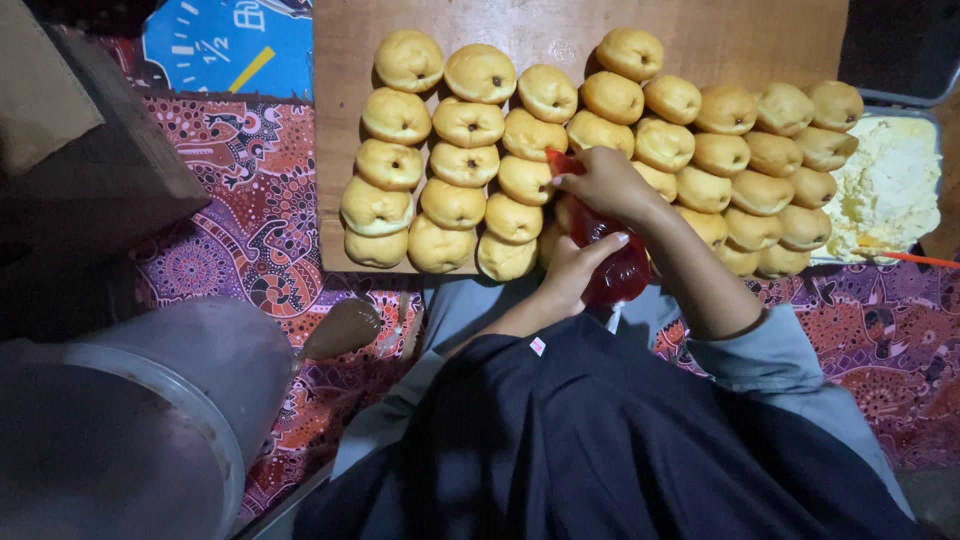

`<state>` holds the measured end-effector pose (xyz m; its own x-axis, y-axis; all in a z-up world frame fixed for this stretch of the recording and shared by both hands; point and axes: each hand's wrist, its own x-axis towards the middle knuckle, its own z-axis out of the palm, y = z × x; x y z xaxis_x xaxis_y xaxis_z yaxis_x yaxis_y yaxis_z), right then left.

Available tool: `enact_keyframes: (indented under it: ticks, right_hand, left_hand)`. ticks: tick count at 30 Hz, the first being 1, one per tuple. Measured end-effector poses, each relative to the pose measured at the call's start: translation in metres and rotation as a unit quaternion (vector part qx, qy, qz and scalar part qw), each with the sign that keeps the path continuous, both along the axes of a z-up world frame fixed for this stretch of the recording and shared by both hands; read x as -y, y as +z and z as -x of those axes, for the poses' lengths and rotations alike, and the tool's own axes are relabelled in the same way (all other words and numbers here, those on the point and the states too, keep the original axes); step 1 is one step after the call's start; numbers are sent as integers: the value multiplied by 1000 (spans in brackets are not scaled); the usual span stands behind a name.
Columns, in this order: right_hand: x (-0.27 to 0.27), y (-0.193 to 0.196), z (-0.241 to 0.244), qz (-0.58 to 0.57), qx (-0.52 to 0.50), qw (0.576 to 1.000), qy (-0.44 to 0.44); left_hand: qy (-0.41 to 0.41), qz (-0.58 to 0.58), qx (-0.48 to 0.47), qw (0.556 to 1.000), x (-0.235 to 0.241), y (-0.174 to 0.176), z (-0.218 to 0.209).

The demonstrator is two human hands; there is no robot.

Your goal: The person sits on the floor and fills rows of small round buns with a dark filling using a piping bag. They then switch to a red filling and continue filling the remaining buns on the wooden board.

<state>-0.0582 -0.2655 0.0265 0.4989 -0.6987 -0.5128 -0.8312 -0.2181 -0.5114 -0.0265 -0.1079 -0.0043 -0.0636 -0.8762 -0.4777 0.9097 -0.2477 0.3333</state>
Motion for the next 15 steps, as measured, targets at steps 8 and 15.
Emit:
enact_keyframes:
  ticks: [8, 15]
  right_hand:
    - [4, -5, -5, 15, -41, 999, 20]
    - [4, -12, -14, 39, -85, 995, 26]
  left_hand:
    - [3, 3, -11, 1000, 3, 0, -5]
    - [-11, 1, -36, 999, 1, -5, -9]
